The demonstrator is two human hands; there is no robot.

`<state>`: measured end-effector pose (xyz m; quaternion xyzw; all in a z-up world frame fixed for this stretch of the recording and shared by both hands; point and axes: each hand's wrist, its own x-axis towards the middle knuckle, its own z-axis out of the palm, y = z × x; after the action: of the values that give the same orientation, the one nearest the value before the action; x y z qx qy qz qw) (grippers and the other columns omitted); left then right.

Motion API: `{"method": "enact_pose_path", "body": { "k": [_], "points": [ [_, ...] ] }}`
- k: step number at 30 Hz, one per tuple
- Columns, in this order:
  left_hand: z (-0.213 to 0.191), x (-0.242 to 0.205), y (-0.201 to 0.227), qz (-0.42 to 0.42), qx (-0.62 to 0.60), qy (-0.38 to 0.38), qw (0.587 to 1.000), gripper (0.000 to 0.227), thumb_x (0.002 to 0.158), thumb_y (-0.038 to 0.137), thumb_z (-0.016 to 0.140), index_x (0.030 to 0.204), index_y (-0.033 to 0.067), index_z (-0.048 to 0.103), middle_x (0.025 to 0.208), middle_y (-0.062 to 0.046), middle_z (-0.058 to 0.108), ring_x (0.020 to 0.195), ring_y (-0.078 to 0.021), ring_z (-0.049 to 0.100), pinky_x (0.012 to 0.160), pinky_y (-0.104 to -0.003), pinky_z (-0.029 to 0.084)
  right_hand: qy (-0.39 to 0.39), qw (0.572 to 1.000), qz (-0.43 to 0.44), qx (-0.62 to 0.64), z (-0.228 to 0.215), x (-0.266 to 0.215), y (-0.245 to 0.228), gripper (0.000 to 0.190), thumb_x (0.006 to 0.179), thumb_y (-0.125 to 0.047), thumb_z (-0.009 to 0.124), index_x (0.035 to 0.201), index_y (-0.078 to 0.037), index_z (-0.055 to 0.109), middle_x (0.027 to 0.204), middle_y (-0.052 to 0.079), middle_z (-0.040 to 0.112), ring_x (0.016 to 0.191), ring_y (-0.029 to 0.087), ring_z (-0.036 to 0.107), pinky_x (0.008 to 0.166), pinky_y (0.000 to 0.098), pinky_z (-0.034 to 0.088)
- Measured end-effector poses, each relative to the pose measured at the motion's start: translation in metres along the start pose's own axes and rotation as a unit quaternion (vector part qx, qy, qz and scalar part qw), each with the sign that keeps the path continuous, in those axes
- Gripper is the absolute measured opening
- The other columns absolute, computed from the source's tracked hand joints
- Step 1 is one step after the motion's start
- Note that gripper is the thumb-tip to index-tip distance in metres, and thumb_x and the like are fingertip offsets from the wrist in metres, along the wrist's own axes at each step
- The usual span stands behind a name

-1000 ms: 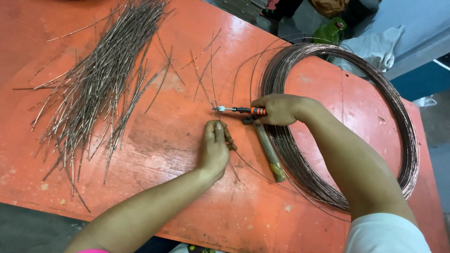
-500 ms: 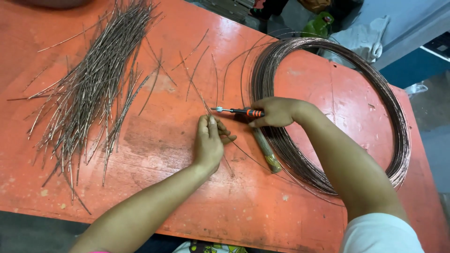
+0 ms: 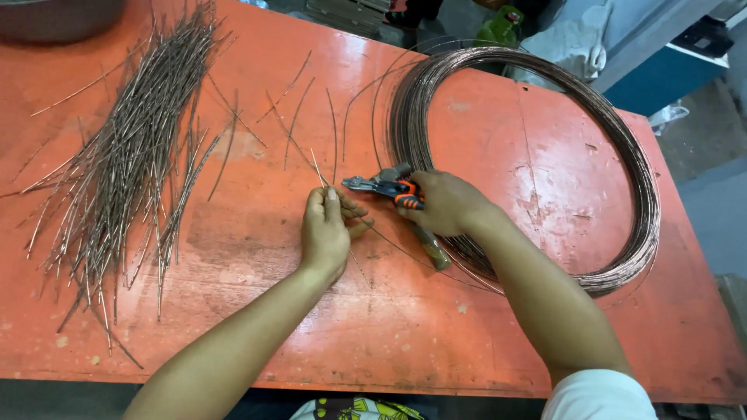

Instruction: Cutting lengths of copper wire from a large coil using wire cutters on a workbench

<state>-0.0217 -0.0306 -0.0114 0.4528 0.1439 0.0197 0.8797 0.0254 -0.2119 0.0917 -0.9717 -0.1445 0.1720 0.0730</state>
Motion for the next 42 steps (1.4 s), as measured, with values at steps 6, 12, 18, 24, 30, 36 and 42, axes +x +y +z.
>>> {"method": "enact_pose_path", "body": {
  "k": [6, 12, 18, 24, 30, 36, 42],
  "points": [
    [-0.006, 0.01, -0.007, -0.059, -0.03, 0.001, 0.998, 0.02, 0.109, 0.024, 0.034, 0.109, 0.008, 0.047, 0.092, -0.011, 0.056, 0.088, -0.0276, 0.071, 0.075, -0.051, 0.067, -0.021, 0.999, 0.001, 0.036, 0.005, -0.055, -0.003, 0.065, 0.079, -0.043, 0.076, 0.13, -0.005, 0.061, 0.115, 0.021, 0.068, 0.115, 0.043, 0.065, 0.098, 0.0515, 0.052],
    [0.014, -0.018, -0.022, -0.116, -0.051, -0.005, 0.992, 0.018, 0.11, 0.024, 0.036, 0.109, 0.0088, 0.046, 0.095, -0.012, 0.057, 0.096, -0.0326, 0.073, 0.077, -0.052, 0.066, -0.008, 0.999, 0.04, 0.003, 0.006, -0.089, 0.003, 0.062, 0.081, -0.045, 0.073, 0.13, -0.008, 0.061, 0.113, 0.018, 0.068, 0.113, 0.04, 0.065, 0.097, 0.0518, 0.052],
    [0.01, 0.0, -0.015, -0.075, -0.059, 0.015, 0.995, 0.019, 0.11, 0.024, 0.034, 0.105, 0.0121, 0.048, 0.095, -0.009, 0.055, 0.099, -0.0295, 0.074, 0.078, -0.05, 0.066, 0.068, 0.993, 0.079, -0.047, -0.001, -0.102, -0.002, 0.05, 0.087, -0.039, 0.065, 0.129, -0.011, 0.06, 0.106, 0.015, 0.067, 0.105, 0.037, 0.066, 0.095, 0.0486, 0.051],
    [-0.037, 0.042, 0.041, -0.002, -0.05, 0.031, 0.998, 0.021, 0.111, 0.025, 0.036, 0.098, 0.0187, 0.051, 0.084, 0.002, 0.056, 0.078, -0.0125, 0.071, 0.072, -0.032, 0.068, 0.157, 0.985, 0.066, 0.0, -0.011, -0.107, -0.007, 0.057, 0.083, -0.038, 0.07, 0.132, -0.011, 0.056, 0.106, 0.015, 0.064, 0.106, 0.039, 0.063, 0.094, 0.0488, 0.049],
    [-0.11, 0.086, 0.113, -0.005, 0.083, 0.01, 0.997, 0.014, 0.113, 0.026, 0.05, 0.103, 0.0203, 0.059, 0.08, 0.008, 0.058, 0.056, 0.001, 0.05, 0.047, -0.015, 0.05, 0.054, 0.993, -0.04, 0.097, -0.008, -0.115, -0.015, 0.042, 0.083, -0.039, 0.068, 0.117, -0.015, 0.062, 0.107, 0.012, 0.067, 0.097, 0.034, 0.063, 0.077, 0.0445, 0.049],
    [-0.121, 0.108, 0.118, 0.007, 0.186, -0.014, 0.982, 0.016, 0.113, 0.031, 0.04, 0.108, 0.0237, 0.054, 0.083, 0.007, 0.05, 0.06, -0.0005, 0.048, 0.049, -0.015, 0.05, -0.049, 0.99, -0.088, 0.094, -0.005, -0.121, -0.049, 0.06, 0.081, -0.032, 0.076, 0.131, -0.004, 0.06, 0.116, 0.024, 0.065, 0.113, 0.047, 0.061, 0.093, 0.0554, 0.052],
    [-0.103, 0.127, 0.102, 0.011, 0.255, -0.058, 0.965, 0.018, 0.11, 0.027, 0.041, 0.104, 0.0161, 0.053, 0.079, 0.005, 0.046, 0.056, -0.0028, 0.044, 0.044, -0.016, 0.044, -0.11, 0.97, -0.128, 0.175, 0.001, -0.099, -0.064, 0.05, 0.085, -0.035, 0.072, 0.126, -0.007, 0.064, 0.105, 0.021, 0.07, 0.114, 0.044, 0.064, 0.091, 0.0521, 0.053]
  ]
}}
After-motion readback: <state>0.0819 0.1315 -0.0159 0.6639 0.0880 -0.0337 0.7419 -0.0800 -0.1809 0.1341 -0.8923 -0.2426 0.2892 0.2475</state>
